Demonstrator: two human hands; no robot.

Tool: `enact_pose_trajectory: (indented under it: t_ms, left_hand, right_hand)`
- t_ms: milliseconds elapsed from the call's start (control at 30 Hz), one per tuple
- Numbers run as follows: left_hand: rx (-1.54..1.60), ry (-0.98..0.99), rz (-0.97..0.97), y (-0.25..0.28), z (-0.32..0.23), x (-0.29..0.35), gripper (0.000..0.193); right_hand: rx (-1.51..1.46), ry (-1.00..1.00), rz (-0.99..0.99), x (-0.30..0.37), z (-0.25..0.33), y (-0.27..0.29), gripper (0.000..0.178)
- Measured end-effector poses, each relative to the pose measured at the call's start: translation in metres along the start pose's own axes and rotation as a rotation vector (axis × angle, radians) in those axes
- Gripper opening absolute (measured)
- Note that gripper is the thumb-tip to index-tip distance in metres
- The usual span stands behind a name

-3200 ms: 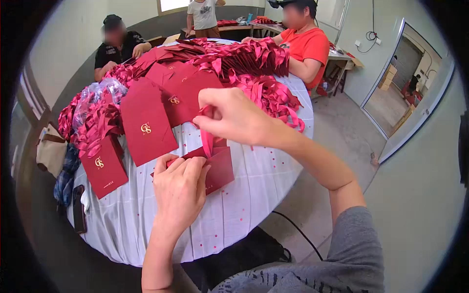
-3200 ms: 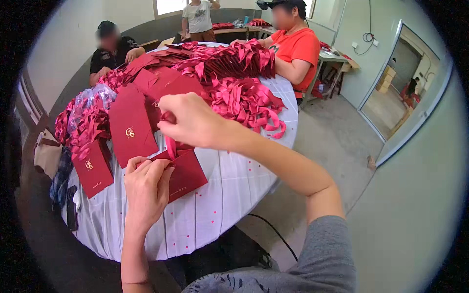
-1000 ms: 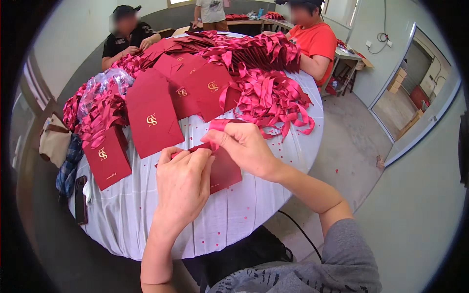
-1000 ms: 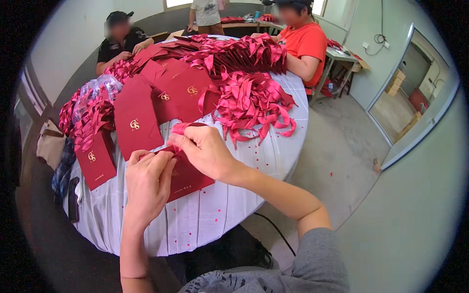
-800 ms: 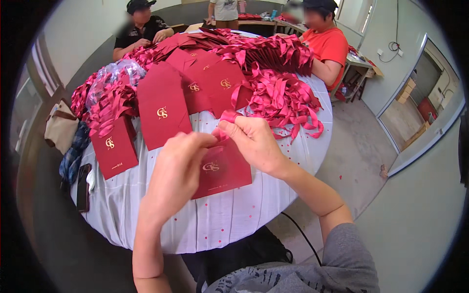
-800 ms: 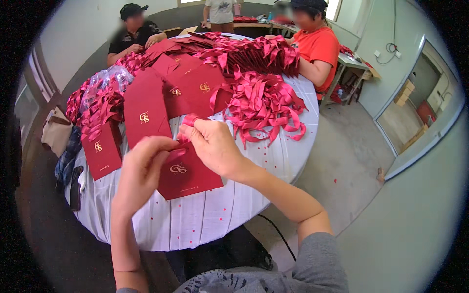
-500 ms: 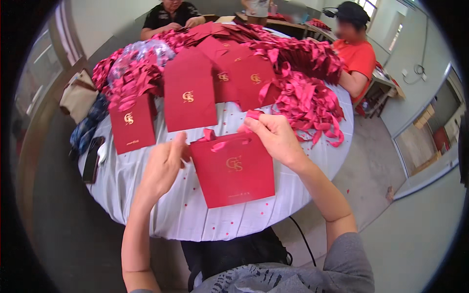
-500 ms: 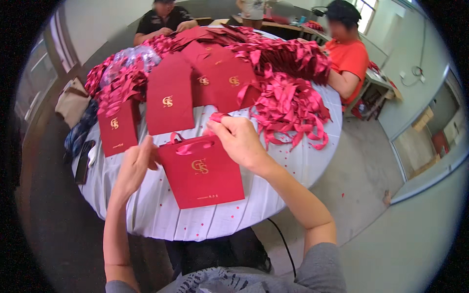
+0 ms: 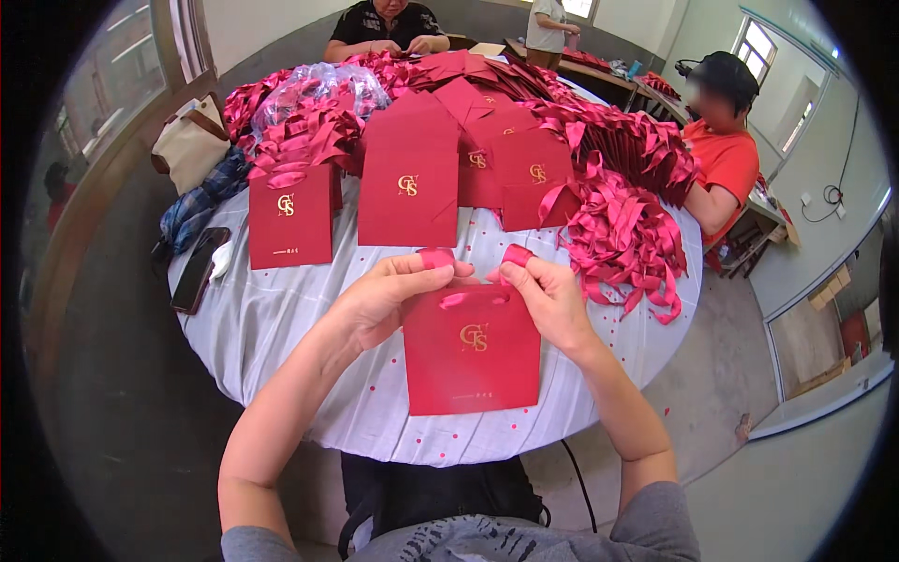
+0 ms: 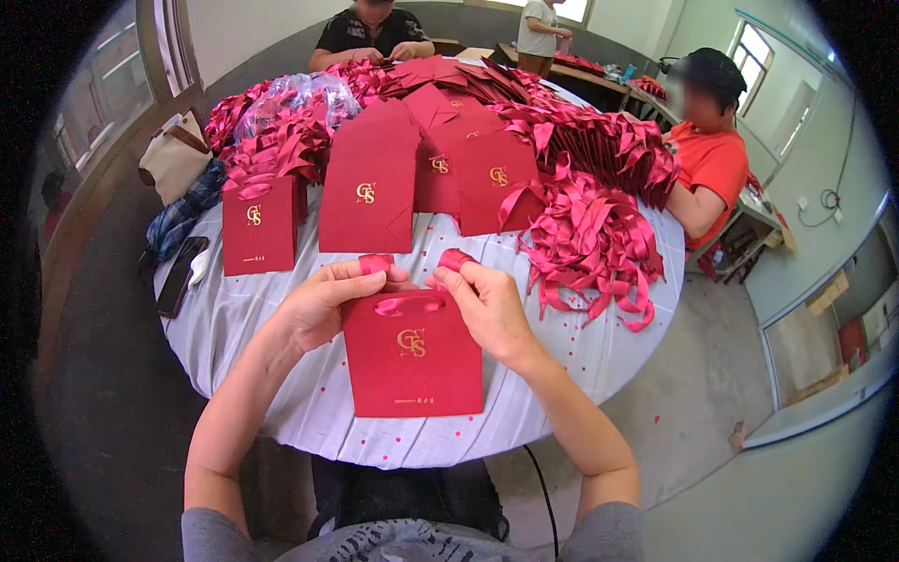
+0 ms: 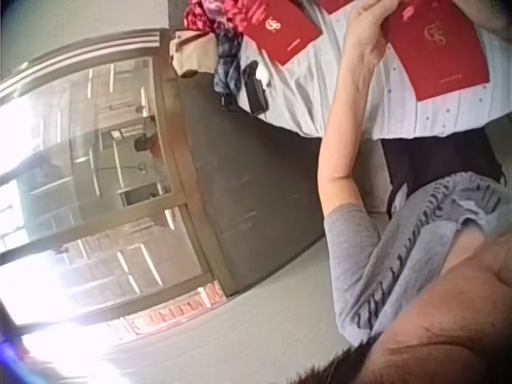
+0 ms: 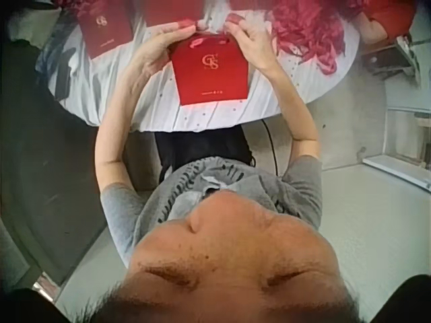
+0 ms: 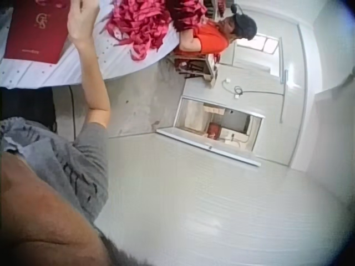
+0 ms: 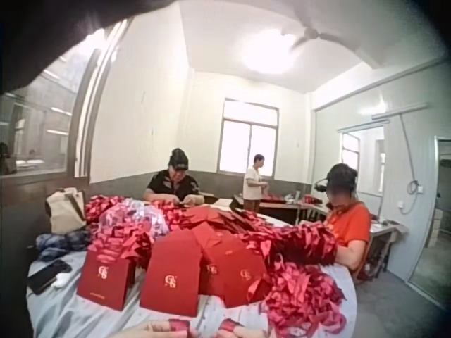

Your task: The person attaches ribbon handles to paper gift bags by threading the ribbons through slots on the bags and folding the bags by hand.

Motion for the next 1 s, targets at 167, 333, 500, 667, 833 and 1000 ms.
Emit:
enact_pose_trajectory:
  t_ms: [167, 333, 500, 667, 833, 1000]
  left_hand:
    - [-0.105, -0.135, -0.025, 0.011, -0.002, -0.017, 0.021]
    - [-0.181, -0.209, -0.042, 0.027, -0.009, -0.026, 0.021]
    - [0.010, -0.242, 0.003, 0.035, -0.003, -0.029, 0.024]
    - [0.052, -0.246, 0.038, 0.040, 0.005, -0.035, 0.022]
    - [0.017, -0.247, -0.057, 0.035, 0.007, -0.035, 0.024]
    - [-0.016, -0.234, -0.082, 0.032, 0.020, -0.037, 0.022]
  right_hand:
    - [0.142, 0.134, -0.001, 0.005, -0.005, -0.007, 0.021]
    - [0.321, 0.167, 0.140, 0.008, -0.010, -0.011, 0.018]
    - [0.328, 0.250, 0.193, 0.008, -0.009, -0.016, 0.017]
    - [0.324, 0.282, 0.220, 0.006, -0.008, -0.018, 0.024]
    - [0.514, 0.582, 0.095, 0.004, -0.008, -0.020, 0.009]
    - [-0.111, -0.065, 0.083, 0.001, -0.024, -0.015, 0.021]
Point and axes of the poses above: each hand's wrist, its own x-axis away from the middle knuckle, its own y-axis out of the back of the hand, z = x × y, the point moved 3 cm from there along -x, towards the middle knuckle, and after that the axes turned 9 degrees about y, right-handed, at the moved point
